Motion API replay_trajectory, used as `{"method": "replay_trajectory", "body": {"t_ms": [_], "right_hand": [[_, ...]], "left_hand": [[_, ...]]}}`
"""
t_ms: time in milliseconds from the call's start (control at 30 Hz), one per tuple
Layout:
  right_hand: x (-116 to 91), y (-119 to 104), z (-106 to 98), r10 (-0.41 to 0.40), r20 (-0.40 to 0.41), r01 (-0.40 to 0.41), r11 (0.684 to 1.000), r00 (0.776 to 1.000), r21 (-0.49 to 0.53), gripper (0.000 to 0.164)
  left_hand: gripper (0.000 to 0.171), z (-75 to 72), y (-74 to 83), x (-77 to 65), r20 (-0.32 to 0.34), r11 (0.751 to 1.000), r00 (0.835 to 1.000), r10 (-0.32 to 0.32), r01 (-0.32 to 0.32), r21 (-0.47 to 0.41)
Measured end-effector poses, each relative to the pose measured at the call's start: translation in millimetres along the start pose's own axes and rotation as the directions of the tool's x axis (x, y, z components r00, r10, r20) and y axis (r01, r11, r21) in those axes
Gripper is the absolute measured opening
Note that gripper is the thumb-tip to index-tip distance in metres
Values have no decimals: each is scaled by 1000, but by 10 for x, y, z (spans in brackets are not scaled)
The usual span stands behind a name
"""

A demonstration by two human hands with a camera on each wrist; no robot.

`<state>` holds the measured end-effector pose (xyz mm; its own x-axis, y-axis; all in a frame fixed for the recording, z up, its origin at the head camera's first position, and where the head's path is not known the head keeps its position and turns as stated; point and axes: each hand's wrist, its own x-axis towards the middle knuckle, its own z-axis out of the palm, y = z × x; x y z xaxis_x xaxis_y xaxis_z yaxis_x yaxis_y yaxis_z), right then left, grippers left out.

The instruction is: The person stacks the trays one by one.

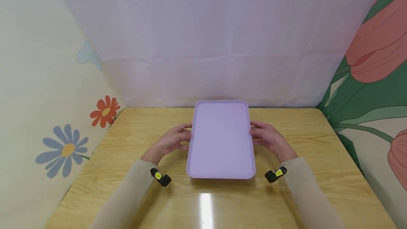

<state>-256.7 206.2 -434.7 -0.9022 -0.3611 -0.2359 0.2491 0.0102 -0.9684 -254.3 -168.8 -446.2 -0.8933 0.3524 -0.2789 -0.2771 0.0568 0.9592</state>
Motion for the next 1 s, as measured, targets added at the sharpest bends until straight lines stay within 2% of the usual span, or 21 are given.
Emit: {"method": "replay_trajectory", "body": {"t_ms": [167,500,767,1000], "right_hand": [[65,19,-19,24,-10,-24,1000,1000,9,67],[160,106,-16,61,-33,-61,998,998,14,64],[233,118,-24,55,-76,-59,997,996,-47,63],[300,100,-38,35,-105,-49,988,994,-143,63]], "left_hand": [[60,-11,-25,60,-17,1000,999,-28,28,-1],[58,-42,-138,167,-30,999,999,-39,39,10],[58,13,-64,207,-56,999,998,-28,30,35],[59,30,-22,257,-92,996,995,-35,43,81]]}}
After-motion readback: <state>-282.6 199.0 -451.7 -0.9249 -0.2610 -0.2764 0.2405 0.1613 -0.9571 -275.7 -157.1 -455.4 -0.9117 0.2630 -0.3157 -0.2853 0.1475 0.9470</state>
